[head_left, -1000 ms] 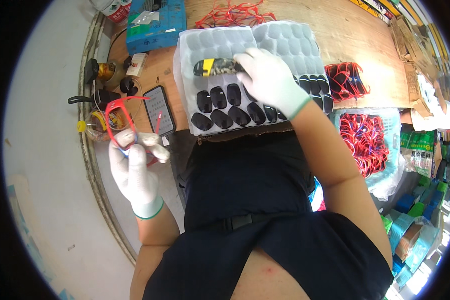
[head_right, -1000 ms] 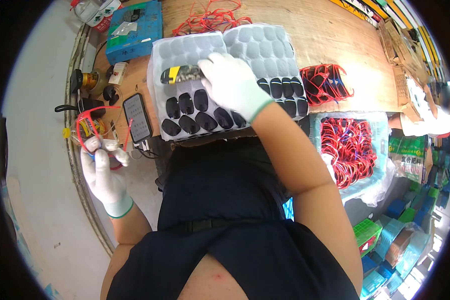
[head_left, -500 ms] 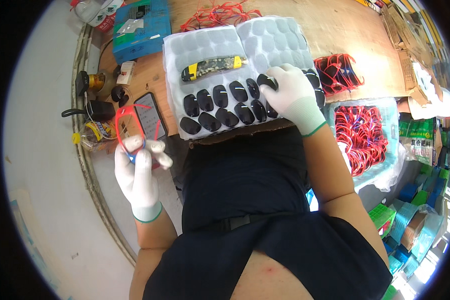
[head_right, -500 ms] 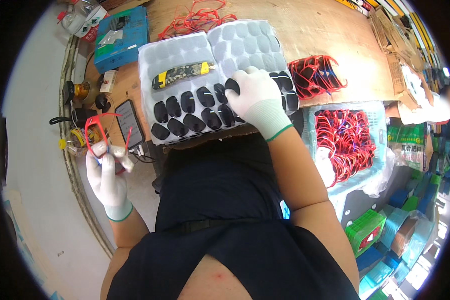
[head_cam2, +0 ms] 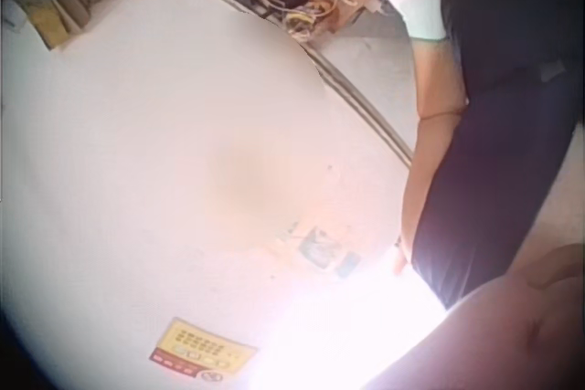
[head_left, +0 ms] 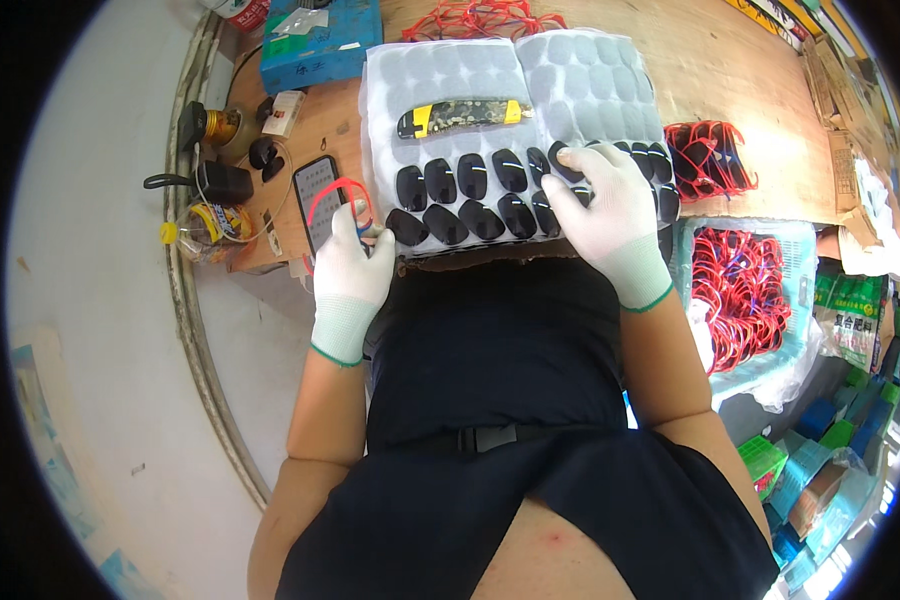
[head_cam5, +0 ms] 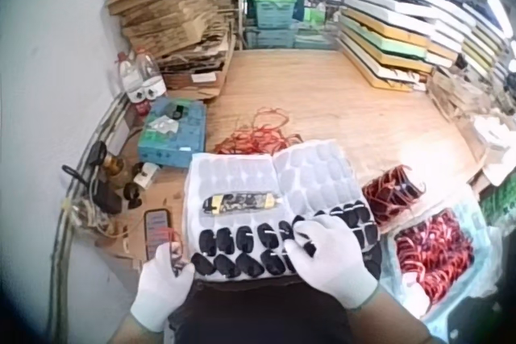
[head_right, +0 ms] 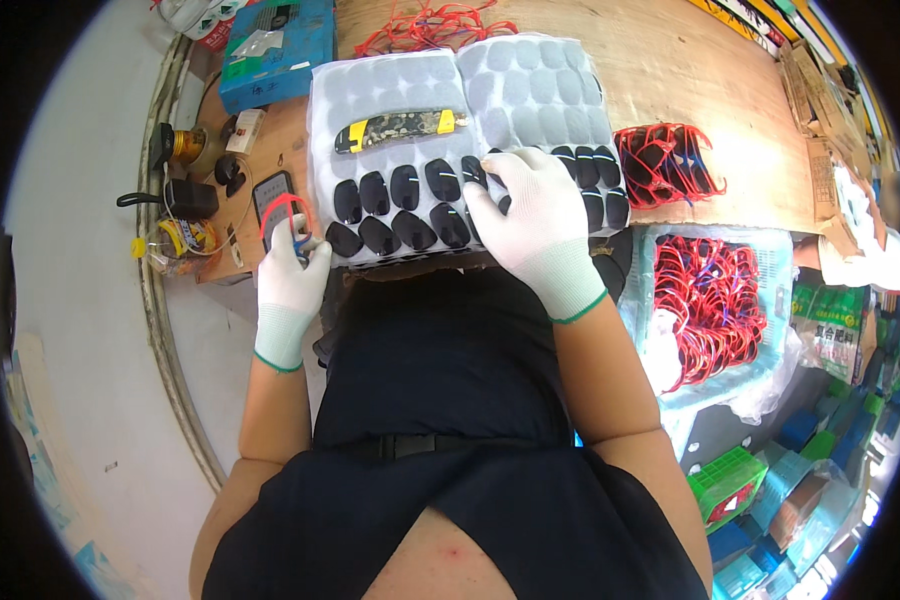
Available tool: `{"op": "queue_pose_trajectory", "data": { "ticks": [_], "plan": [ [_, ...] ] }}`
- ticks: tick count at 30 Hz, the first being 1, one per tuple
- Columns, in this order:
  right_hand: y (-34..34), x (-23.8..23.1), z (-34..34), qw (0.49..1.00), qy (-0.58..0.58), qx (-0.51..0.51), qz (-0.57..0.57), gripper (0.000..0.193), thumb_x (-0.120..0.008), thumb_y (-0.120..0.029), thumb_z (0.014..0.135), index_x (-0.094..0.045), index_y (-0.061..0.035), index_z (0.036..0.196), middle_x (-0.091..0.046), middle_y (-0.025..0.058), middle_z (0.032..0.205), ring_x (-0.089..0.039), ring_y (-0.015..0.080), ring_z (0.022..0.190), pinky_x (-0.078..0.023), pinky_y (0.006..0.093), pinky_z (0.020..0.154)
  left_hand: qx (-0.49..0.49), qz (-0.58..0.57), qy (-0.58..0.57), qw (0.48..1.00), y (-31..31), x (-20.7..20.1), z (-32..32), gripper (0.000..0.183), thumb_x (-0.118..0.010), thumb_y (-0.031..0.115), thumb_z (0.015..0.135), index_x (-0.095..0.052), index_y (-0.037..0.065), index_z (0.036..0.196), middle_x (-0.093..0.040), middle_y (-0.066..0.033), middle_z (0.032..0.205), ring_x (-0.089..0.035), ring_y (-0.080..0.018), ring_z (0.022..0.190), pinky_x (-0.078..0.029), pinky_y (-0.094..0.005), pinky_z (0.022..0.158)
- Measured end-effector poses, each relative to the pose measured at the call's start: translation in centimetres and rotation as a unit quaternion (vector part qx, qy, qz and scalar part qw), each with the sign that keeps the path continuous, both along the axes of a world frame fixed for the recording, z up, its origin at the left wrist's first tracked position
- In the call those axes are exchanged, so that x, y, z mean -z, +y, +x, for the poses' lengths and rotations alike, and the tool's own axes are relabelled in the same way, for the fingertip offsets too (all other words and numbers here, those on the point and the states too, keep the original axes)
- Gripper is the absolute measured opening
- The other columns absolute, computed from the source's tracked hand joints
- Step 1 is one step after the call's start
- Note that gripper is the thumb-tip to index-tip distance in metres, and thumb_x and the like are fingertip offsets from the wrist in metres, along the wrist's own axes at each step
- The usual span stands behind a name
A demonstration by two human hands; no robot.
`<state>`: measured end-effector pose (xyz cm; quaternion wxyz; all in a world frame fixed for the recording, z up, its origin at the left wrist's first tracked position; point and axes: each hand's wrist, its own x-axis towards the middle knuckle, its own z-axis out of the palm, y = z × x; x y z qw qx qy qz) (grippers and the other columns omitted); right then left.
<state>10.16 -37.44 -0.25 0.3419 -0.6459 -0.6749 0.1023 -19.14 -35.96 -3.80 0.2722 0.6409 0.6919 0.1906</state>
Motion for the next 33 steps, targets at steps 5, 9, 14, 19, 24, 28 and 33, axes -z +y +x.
{"op": "queue_pose_trajectory", "data": {
  "ticks": [5,9,14,19,24,28,33],
  "plan": [
    [-0.1,-0.2,0.0,1.000,0.003,0.003,-0.008,0.024,-0.075,-0.019,0.084,-0.071,-0.0013,0.099,-0.070,0.0164,0.095,-0.067,0.0368,0.091,-0.053,0.0441,0.082,0.003,-0.031,-0.006,1.000,0.3,-1.0,0.4,0.054,-0.076,0.020,0.087,-0.056,-0.001,0.132,-0.075,-0.0141,0.101,-0.073,-0.0218,0.087,-0.056,-0.0345,0.083],
    [0.0,0.2,0.6,0.999,0.015,0.017,-0.022,0.024,-0.075,-0.020,0.084,-0.072,-0.0019,0.100,-0.071,0.0166,0.097,-0.067,0.0368,0.092,-0.053,0.0443,0.082,0.011,-0.029,-0.007,1.000,0.3,-0.8,0.4,0.061,-0.080,0.022,0.084,-0.055,-0.002,0.134,-0.074,-0.0121,0.104,-0.071,-0.0190,0.086,-0.056,-0.0332,0.083],
    [0.1,0.3,0.4,1.000,0.008,-0.009,-0.005,0.023,-0.075,-0.020,0.083,-0.073,-0.0032,0.099,-0.070,0.0154,0.094,-0.066,0.0366,0.090,-0.053,0.0441,0.082,0.015,-0.035,-0.006,0.999,0.3,-0.9,0.5,0.064,-0.081,0.022,0.083,-0.054,-0.002,0.135,-0.073,-0.0099,0.101,-0.066,-0.0143,0.075,-0.055,-0.0305,0.077],
    [-0.1,0.6,-3.6,0.979,-0.065,-0.191,-0.009,0.027,-0.074,-0.022,0.080,-0.072,-0.0150,0.105,-0.064,0.0083,0.097,-0.062,0.0307,0.094,-0.050,0.0438,0.081,0.025,-0.026,-0.015,0.999,0.1,-0.5,0.3,0.064,-0.082,0.022,0.083,-0.054,-0.002,0.135,-0.072,-0.0088,0.099,-0.064,-0.0123,0.070,-0.055,-0.0296,0.072],
    [-0.4,1.6,-6.7,0.961,-0.137,-0.236,-0.047,0.036,-0.072,-0.024,0.081,-0.070,-0.0164,0.116,-0.058,0.0121,0.120,-0.056,0.0310,0.110,-0.042,0.0459,0.096,0.032,-0.029,0.000,0.999,-0.1,-1.4,0.6,0.063,-0.082,0.023,0.083,-0.054,-0.001,0.134,-0.073,-0.0101,0.100,-0.066,-0.0154,0.070,-0.056,-0.0318,0.072],
    [-0.5,1.9,-6.6,0.961,-0.142,-0.234,-0.046,0.035,-0.072,-0.025,0.082,-0.072,-0.0156,0.116,-0.058,0.0125,0.123,-0.055,0.0313,0.112,-0.042,0.0471,0.098,0.057,-0.017,0.030,0.998,-0.1,-1.4,0.6,0.059,-0.080,0.026,0.085,-0.056,0.000,0.131,-0.074,-0.0140,0.101,-0.069,-0.0202,0.071,-0.056,-0.0334,0.072],
    [-0.4,1.9,-6.5,0.962,-0.136,-0.231,-0.052,0.032,-0.072,-0.023,0.081,-0.073,-0.0152,0.112,-0.059,0.0120,0.122,-0.055,0.0312,0.112,-0.041,0.0478,0.098,0.046,-0.013,0.026,0.999,0.3,-0.3,0.3,0.056,-0.081,0.025,0.085,-0.057,0.000,0.129,-0.074,-0.0125,0.095,-0.070,-0.0199,0.075,-0.056,-0.0333,0.075]
  ]
}}
